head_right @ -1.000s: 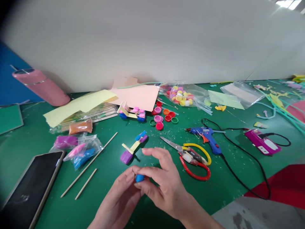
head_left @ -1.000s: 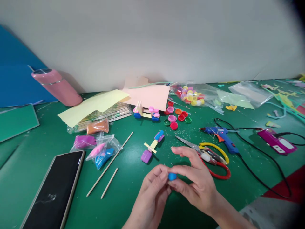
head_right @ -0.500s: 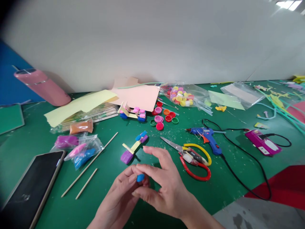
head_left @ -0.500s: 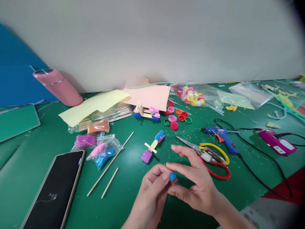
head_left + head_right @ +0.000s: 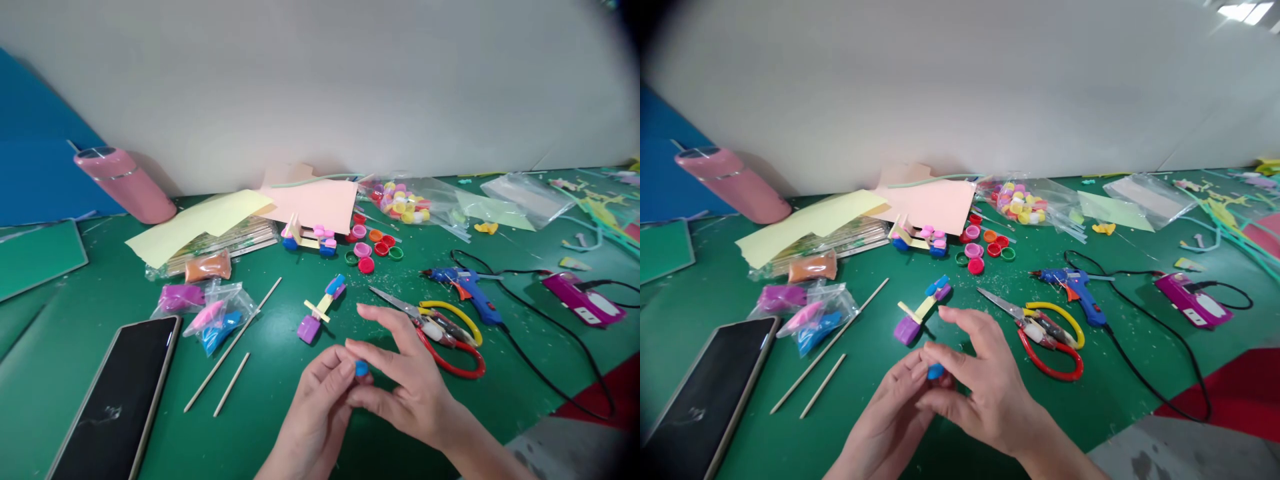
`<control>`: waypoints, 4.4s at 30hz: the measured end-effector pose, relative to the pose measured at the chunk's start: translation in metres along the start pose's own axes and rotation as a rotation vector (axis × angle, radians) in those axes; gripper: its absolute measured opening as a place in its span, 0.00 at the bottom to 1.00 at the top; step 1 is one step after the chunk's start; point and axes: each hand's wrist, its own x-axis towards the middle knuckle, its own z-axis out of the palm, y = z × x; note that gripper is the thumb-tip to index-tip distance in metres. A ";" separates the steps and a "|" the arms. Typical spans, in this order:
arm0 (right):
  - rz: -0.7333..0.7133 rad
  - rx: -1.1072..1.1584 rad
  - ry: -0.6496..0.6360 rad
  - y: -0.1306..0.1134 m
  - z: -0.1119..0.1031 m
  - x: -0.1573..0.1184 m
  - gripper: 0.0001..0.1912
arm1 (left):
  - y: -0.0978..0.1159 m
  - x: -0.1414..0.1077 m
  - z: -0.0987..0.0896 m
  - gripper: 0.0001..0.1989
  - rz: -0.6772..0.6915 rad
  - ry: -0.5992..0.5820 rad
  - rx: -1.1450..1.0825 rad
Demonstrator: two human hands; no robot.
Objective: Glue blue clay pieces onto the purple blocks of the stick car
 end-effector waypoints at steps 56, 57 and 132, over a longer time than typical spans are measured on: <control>0.335 0.404 -0.087 0.001 0.006 -0.004 0.12 | -0.004 0.003 -0.006 0.11 0.172 0.072 0.231; 0.332 0.411 -0.100 0.001 0.004 -0.004 0.13 | -0.004 0.003 -0.006 0.11 0.166 0.065 0.226; 0.405 0.512 -0.065 0.011 -0.006 -0.007 0.10 | -0.004 0.006 -0.008 0.10 0.110 0.116 0.471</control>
